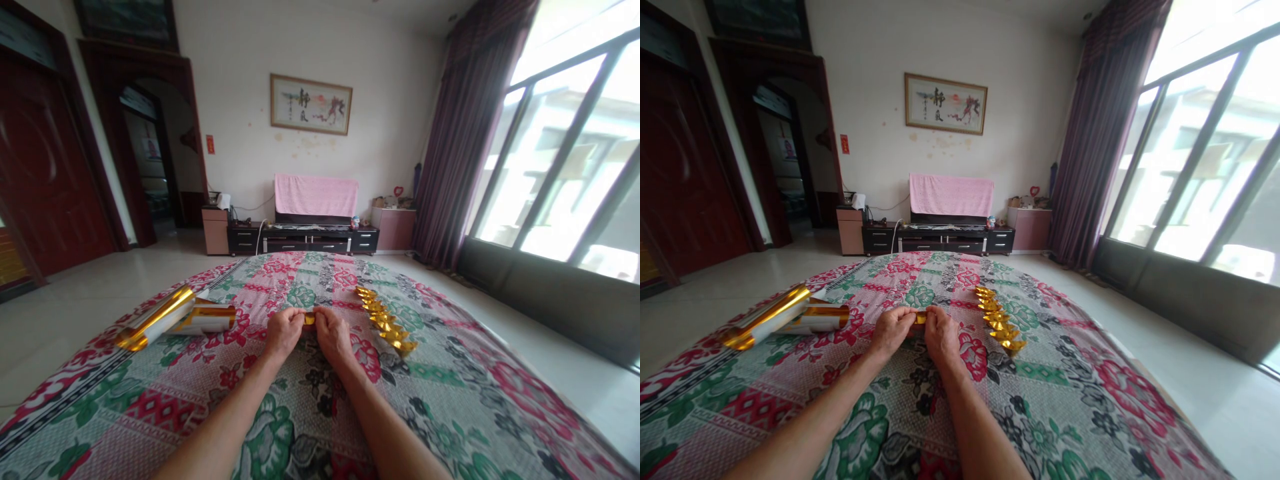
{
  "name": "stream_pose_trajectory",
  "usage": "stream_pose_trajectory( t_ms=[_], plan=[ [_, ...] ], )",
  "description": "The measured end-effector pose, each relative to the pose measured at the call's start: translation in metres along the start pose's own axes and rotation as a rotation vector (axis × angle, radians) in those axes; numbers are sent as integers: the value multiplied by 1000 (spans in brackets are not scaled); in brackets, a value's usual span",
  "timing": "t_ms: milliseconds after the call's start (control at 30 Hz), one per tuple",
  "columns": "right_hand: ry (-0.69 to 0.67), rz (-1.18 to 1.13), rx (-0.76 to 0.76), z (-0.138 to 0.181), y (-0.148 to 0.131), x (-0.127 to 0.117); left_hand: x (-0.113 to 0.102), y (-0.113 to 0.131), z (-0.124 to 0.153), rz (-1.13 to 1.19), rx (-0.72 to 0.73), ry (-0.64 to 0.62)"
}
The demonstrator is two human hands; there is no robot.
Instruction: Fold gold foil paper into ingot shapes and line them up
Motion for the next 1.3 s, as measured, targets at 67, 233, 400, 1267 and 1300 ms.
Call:
stream_pose_trajectory(
  t_ms=[67,233,400,1267,1300],
  plan=[
    [-6,-21,9,0,-1,-2,-2,-1,-2,44,-38,-33],
    [-31,-81,-15,1,-4,-4,-6,3,-2,249,-170,-139],
    [-44,-95,-63,3,-4,-1,-7,8,1,341,-228,-143],
    [-10,-200,-45,3,-5,-3,-9,4,-1,135,3,-60],
    [0,-179,-54,3,-5,-2,-9,4,-1,114,24,-53]
  ],
)
Point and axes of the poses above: each hand's wrist, its own z-axis away from the middle knuckle, its own x-axis out of the palm, y = z × x, the point moved 2 cm from there along -z, towards the middle knuckle
